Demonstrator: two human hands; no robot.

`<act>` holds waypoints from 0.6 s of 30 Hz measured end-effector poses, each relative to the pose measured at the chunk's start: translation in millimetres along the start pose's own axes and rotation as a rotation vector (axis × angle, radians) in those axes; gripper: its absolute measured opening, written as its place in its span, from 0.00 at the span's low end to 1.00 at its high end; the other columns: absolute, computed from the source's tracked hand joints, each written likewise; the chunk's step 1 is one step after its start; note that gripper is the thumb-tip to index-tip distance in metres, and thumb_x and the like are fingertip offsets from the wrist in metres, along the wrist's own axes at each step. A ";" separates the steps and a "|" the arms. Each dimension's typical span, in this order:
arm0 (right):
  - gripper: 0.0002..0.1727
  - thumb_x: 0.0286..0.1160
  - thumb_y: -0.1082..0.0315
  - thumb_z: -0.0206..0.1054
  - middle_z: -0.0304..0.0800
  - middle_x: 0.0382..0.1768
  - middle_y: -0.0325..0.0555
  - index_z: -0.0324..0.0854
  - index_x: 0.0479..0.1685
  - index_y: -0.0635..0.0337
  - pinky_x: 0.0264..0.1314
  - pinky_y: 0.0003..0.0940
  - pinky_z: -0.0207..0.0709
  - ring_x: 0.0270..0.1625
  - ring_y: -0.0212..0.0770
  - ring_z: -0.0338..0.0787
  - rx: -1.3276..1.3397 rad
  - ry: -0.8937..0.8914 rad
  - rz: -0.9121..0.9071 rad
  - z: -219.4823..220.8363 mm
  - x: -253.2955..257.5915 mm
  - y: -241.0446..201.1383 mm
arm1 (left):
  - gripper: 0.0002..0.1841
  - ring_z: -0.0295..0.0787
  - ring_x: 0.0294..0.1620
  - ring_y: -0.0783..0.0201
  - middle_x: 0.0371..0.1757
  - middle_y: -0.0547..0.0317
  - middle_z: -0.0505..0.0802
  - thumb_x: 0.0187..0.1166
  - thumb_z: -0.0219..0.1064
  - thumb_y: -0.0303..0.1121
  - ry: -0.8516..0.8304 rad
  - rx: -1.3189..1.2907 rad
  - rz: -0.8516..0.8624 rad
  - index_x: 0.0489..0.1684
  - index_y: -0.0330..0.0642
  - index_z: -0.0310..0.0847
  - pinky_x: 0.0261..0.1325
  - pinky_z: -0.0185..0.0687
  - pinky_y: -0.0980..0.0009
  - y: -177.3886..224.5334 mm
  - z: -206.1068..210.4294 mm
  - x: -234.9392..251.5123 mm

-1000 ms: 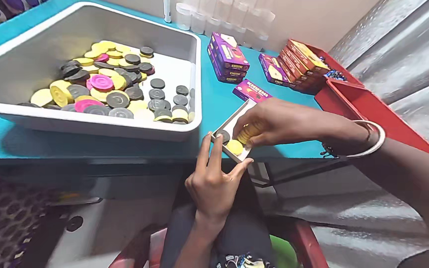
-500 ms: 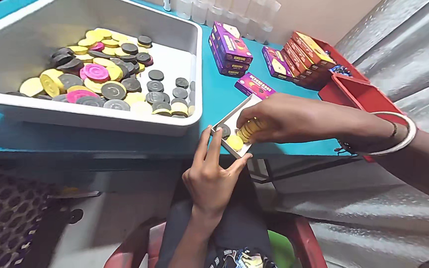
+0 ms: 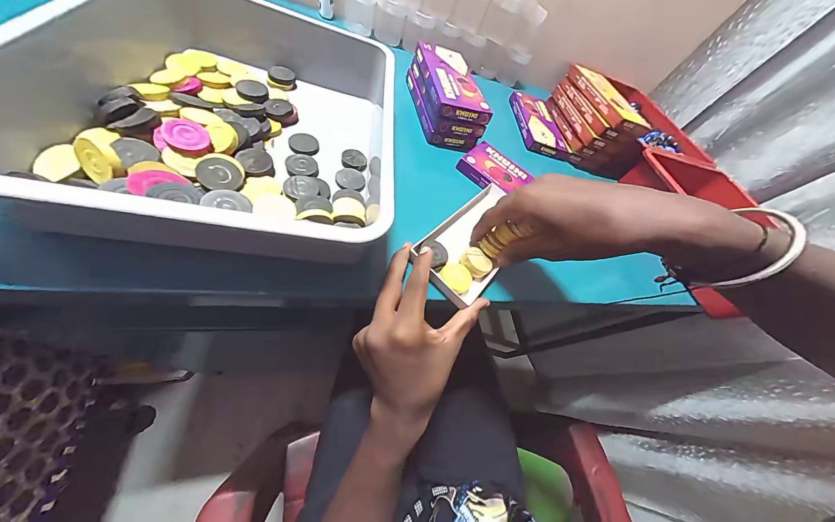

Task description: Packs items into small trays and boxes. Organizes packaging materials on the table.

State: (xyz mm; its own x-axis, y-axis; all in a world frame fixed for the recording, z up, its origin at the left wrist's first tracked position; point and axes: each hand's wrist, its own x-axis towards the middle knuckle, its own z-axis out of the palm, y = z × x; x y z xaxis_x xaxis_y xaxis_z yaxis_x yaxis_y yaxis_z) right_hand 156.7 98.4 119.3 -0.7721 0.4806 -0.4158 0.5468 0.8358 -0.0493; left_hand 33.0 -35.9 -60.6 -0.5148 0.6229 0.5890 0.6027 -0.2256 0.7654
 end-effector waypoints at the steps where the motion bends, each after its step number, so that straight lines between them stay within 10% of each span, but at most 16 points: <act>1: 0.11 0.75 0.63 0.76 0.95 0.40 0.39 0.92 0.54 0.49 0.45 0.43 0.84 0.41 0.37 0.92 -0.006 -0.003 -0.004 0.2 1.0 -0.1 | 0.39 0.86 0.23 0.67 0.73 0.47 0.89 0.53 0.86 0.59 -0.001 -0.002 -0.001 0.65 0.44 0.90 0.20 0.75 0.68 -0.7 -0.9 0.1; 18: 0.11 0.75 0.63 0.75 0.93 0.36 0.35 0.92 0.54 0.45 0.39 0.39 0.81 0.35 0.33 0.88 0.046 -0.005 -0.013 -1.9 7.9 -3.9 | 0.39 0.81 0.20 0.70 0.74 0.50 0.88 0.53 0.86 0.58 -0.017 -0.004 -0.004 0.66 0.46 0.90 0.17 0.70 0.69 -6.1 -8.5 3.4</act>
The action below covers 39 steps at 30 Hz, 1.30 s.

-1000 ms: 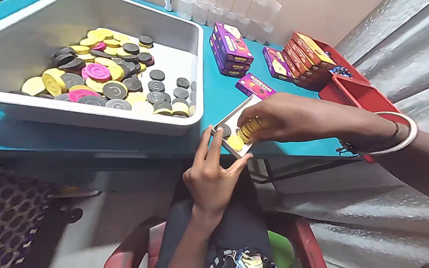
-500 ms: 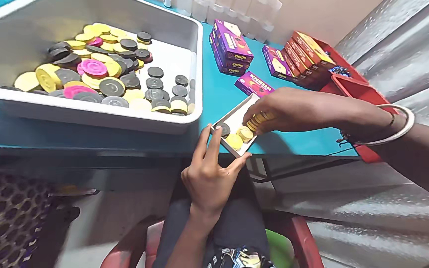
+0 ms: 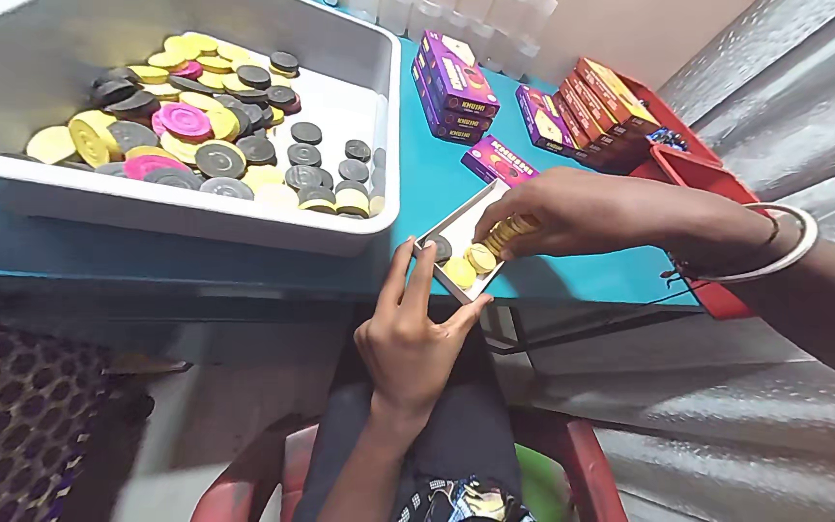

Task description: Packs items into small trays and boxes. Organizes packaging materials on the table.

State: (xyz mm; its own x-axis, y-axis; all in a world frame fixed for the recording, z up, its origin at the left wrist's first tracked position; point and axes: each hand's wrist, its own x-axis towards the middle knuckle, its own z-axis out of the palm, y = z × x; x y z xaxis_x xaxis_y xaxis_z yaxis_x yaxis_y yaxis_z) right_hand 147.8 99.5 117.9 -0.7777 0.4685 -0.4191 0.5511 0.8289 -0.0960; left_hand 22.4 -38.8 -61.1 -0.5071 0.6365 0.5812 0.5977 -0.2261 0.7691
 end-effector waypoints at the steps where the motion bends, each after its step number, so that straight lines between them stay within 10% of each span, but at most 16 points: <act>1: 0.11 0.75 0.63 0.75 0.93 0.35 0.35 0.92 0.54 0.46 0.39 0.40 0.81 0.35 0.34 0.88 -0.010 0.003 -0.002 0.0 0.0 0.0 | 0.39 0.81 0.20 0.70 0.74 0.50 0.88 0.53 0.86 0.58 -0.001 -0.002 0.000 0.67 0.46 0.90 0.17 0.70 0.69 0.0 -0.2 0.3; 39: 0.11 0.79 0.67 0.71 0.93 0.44 0.43 0.90 0.57 0.49 0.49 0.46 0.85 0.43 0.41 0.91 -0.106 0.100 0.040 9.8 -12.5 27.7 | 0.39 0.82 0.21 0.70 0.73 0.49 0.88 0.54 0.85 0.58 -0.004 0.001 0.007 0.67 0.46 0.89 0.19 0.73 0.68 -0.3 -1.3 1.0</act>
State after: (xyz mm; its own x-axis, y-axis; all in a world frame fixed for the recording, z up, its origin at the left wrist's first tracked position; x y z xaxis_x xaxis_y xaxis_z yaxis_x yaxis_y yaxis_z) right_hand 175.8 113.6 111.7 -0.7849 0.5254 -0.3285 0.5514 0.8341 0.0167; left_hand 20.9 -39.0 -60.3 -0.5005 0.6377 0.5856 0.6017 -0.2302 0.7649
